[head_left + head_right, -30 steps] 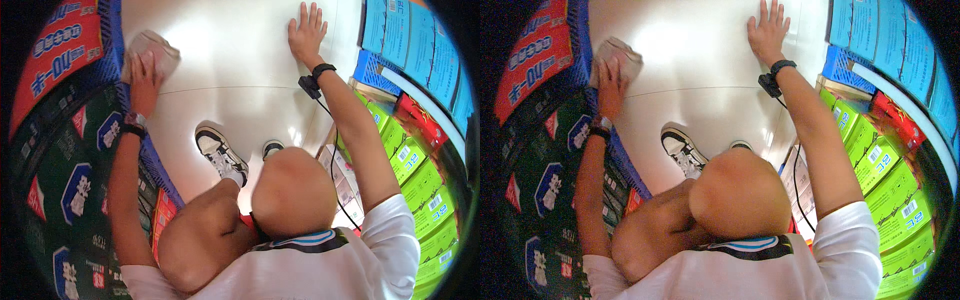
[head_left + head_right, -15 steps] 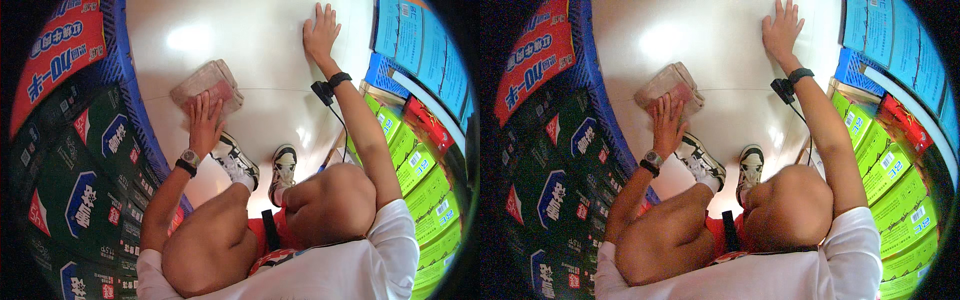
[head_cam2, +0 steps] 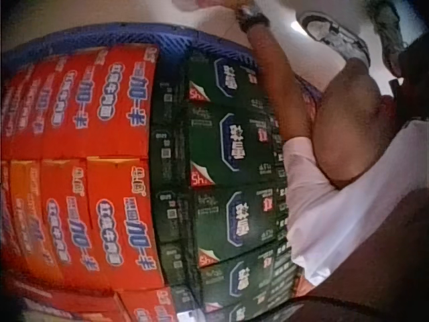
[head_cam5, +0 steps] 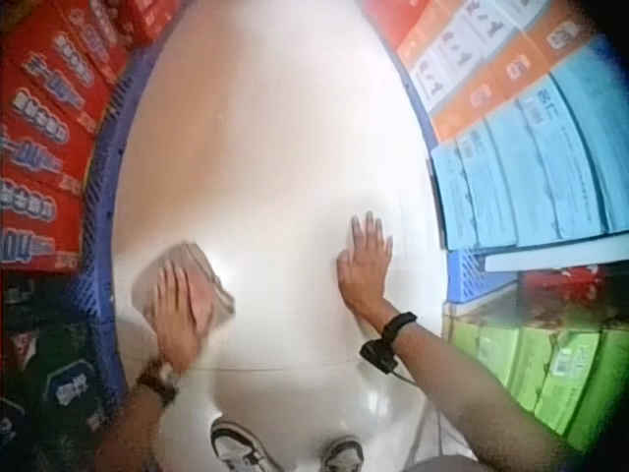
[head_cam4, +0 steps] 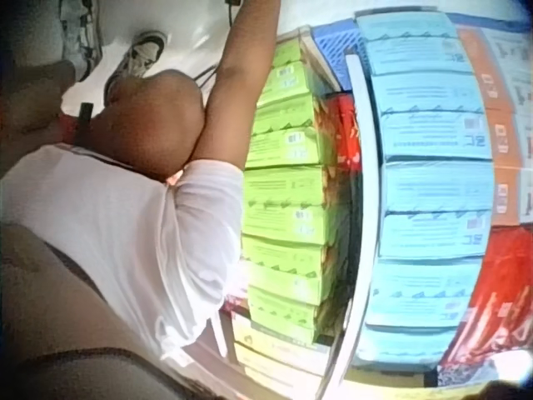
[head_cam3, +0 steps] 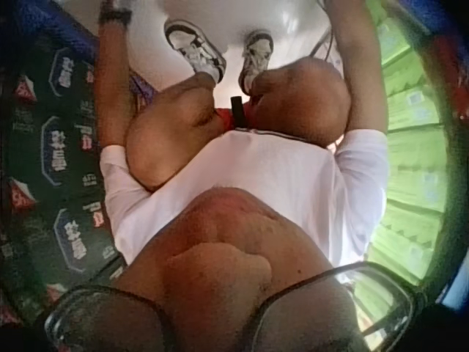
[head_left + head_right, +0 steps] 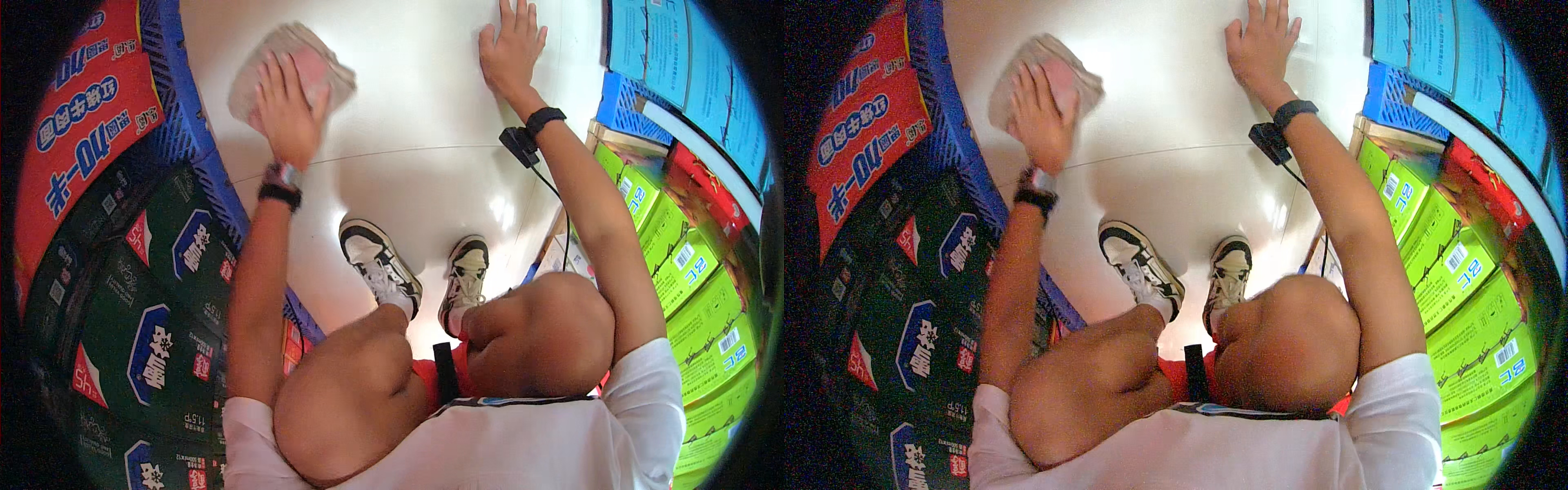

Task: The person cleans the floor and the edges of product shelves using a cloth, then wipes down a vertical white pipe and several shelf surfaces in a storage area.

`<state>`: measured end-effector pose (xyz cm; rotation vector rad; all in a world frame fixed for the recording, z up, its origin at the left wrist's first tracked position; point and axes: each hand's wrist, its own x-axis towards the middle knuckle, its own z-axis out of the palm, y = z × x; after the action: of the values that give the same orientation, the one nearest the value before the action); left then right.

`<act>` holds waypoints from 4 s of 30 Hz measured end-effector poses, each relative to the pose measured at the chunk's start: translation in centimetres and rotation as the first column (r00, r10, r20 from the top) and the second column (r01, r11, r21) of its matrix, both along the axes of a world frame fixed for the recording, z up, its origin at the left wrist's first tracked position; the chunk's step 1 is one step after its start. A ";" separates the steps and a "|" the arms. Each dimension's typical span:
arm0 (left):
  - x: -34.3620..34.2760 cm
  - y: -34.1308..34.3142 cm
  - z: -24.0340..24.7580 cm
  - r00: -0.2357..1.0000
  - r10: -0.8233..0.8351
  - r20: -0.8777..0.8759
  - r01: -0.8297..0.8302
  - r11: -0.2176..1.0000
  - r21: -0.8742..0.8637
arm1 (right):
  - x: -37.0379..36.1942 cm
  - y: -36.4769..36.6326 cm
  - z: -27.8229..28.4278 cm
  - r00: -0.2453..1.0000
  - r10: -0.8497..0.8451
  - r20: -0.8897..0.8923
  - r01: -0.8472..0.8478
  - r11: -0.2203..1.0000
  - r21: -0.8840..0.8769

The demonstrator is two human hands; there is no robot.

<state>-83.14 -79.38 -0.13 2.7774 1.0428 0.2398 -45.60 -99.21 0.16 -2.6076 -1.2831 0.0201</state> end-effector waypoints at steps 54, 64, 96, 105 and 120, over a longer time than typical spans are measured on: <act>7.4 -1.6 1.3 0.959 -0.199 0.201 0.233 0.958 -0.168 | 1.0 -10.2 1.0 0.915 0.378 -0.140 -0.386 0.922 -0.039; 7.7 -2.0 0.4 0.974 -0.188 0.124 0.202 0.973 -0.115 | -13.6 -33.7 7.6 0.877 0.061 -0.477 -0.235 0.920 -0.314; 7.2 -1.9 0.5 0.984 -0.159 0.085 0.168 0.980 -0.104 | -5.9 -21.7 7.5 0.932 -0.022 -0.362 -0.096 0.947 -0.305; 8.2 -2.0 0.6 0.982 -0.178 0.060 0.182 0.980 -0.085 | -8.6 -19.4 6.4 0.931 0.042 -0.364 -0.137 0.961 -0.239; 12.5 -1.8 -0.1 0.967 -0.219 0.128 0.233 0.967 -0.104 | 20.4 -4.5 0.2 0.949 0.272 -0.157 -0.274 0.962 0.011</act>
<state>-70.69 -81.17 -0.18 2.7076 0.6821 0.2944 -25.23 -103.68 0.39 -2.3603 -1.5759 0.2750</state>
